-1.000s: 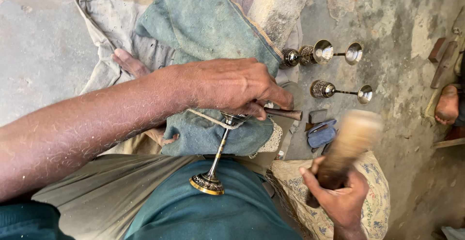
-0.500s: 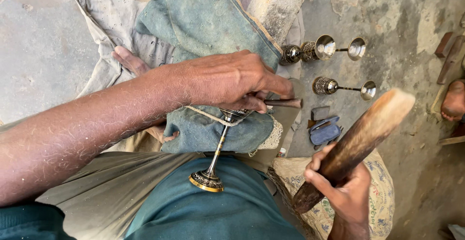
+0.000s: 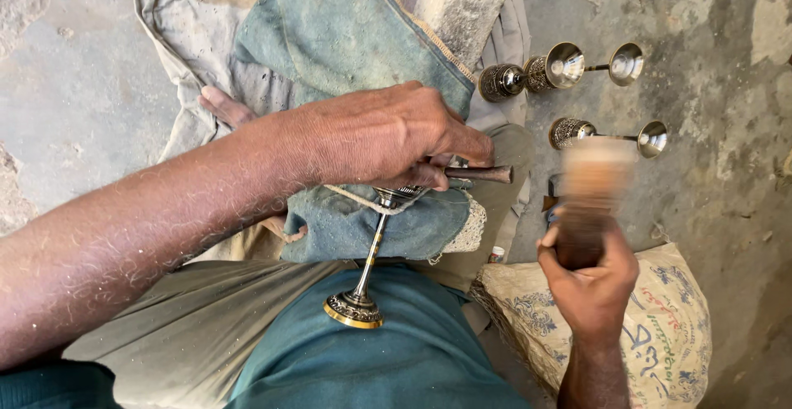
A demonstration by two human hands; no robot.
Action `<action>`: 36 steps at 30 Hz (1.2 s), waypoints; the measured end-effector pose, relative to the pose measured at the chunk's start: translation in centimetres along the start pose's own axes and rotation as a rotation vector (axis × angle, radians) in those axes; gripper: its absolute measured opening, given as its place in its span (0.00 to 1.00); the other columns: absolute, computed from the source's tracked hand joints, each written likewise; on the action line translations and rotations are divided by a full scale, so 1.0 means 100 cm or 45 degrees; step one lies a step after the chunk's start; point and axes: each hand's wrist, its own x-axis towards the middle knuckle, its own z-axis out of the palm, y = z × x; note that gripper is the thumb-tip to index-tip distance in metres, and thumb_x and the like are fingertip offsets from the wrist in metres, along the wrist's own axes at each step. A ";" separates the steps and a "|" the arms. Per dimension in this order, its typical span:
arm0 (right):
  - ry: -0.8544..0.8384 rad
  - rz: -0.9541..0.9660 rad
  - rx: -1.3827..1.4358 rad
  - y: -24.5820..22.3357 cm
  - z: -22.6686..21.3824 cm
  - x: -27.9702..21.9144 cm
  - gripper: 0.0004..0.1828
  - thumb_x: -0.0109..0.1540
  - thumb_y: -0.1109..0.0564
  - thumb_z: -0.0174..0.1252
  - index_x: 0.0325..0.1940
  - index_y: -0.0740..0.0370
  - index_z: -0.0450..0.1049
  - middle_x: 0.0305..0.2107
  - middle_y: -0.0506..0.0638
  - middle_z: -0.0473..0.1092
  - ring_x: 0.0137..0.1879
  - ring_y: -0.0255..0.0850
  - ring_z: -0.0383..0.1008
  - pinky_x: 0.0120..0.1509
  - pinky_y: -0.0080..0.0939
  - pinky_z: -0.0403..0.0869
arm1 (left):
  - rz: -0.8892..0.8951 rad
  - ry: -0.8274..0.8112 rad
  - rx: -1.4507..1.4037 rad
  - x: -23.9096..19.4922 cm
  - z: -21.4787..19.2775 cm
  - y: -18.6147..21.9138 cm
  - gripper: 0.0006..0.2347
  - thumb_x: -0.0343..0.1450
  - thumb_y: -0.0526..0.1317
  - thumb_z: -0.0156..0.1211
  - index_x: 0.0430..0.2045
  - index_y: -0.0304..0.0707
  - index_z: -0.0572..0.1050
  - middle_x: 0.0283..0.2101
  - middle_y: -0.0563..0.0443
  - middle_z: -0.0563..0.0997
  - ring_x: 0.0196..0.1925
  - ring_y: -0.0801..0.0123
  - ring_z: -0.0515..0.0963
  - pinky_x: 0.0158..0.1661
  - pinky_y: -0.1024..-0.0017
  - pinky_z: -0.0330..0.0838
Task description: The person sits on the floor and uses a hammer and chisel to engrave a decorative pattern onto the bowl of a metal goblet. The person repeatedly strikes the chisel against the metal surface to create the design.
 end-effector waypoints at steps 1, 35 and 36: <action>-0.025 0.004 -0.005 -0.001 -0.001 0.004 0.21 0.56 0.76 0.62 0.51 0.65 0.72 0.36 0.47 0.74 0.43 0.33 0.75 0.51 0.33 0.75 | -0.047 -0.016 0.010 0.000 -0.001 0.001 0.21 0.64 0.36 0.70 0.52 0.39 0.76 0.41 0.44 0.85 0.43 0.49 0.84 0.41 0.54 0.75; -0.114 0.039 0.123 0.018 -0.018 0.034 0.14 0.59 0.72 0.61 0.47 0.65 0.73 0.34 0.53 0.74 0.32 0.38 0.75 0.35 0.42 0.76 | -0.196 0.049 0.018 -0.003 0.005 0.001 0.21 0.67 0.38 0.69 0.54 0.41 0.74 0.28 0.46 0.84 0.29 0.61 0.84 0.31 0.58 0.75; -0.132 0.135 0.073 0.017 -0.018 0.034 0.12 0.59 0.73 0.62 0.44 0.65 0.73 0.33 0.54 0.75 0.26 0.39 0.74 0.29 0.43 0.73 | -0.276 -0.003 0.009 -0.005 0.007 0.002 0.20 0.67 0.38 0.69 0.55 0.42 0.74 0.25 0.46 0.83 0.28 0.60 0.84 0.30 0.56 0.73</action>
